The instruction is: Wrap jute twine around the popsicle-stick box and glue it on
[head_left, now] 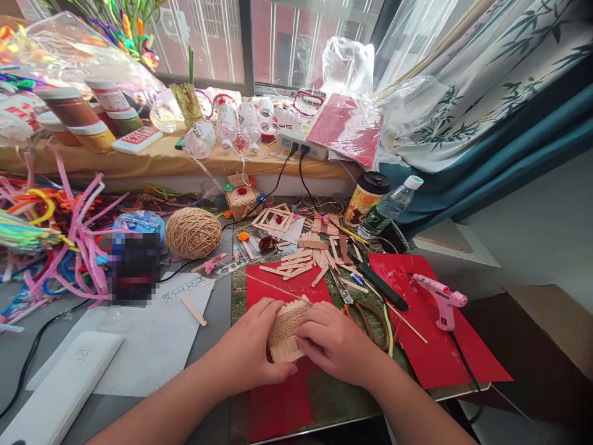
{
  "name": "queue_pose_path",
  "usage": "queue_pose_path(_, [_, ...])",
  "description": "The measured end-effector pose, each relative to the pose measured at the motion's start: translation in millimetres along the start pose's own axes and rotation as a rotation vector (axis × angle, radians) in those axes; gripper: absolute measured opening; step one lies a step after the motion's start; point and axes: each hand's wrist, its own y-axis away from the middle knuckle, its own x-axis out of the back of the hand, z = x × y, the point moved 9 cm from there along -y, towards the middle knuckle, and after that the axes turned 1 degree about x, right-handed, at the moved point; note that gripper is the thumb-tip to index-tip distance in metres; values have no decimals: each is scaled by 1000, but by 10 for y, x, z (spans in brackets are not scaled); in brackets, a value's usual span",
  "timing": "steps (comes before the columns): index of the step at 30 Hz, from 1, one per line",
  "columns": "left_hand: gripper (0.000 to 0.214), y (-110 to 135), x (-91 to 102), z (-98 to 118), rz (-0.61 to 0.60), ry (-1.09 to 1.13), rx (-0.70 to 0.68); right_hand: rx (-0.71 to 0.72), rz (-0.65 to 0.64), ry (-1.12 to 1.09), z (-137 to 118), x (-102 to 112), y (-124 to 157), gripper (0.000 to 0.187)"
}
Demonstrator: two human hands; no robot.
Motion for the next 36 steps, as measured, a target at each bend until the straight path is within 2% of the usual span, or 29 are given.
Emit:
queue_pose_path(5, [88, -5, -8, -21, -11, 1, 10, 2, 16, 11, 94, 92, 25, 15])
queue_pose_path(11, [94, 13, -19, -104, -23, -40, 79, 19, 31, 34, 244, 165, 72, 9])
queue_pose_path(18, [91, 16, 8, -102, -18, -43, 102, -40, 33, 5, 397, 205, 191, 12])
queue_pose_path(26, [86, 16, 62, -77, -6, -51, 70, -116, 79, -92, 544, 149, 284, 12])
queue_pose_path(32, [99, 47, 89, 7, 4, -138, -38, -161, 106, -158, 607, 83, 280, 15])
queue_pose_path(36, [94, 34, 95, 57, 31, -179, -25, -186, 145, -205, 653, 69, 298, 15])
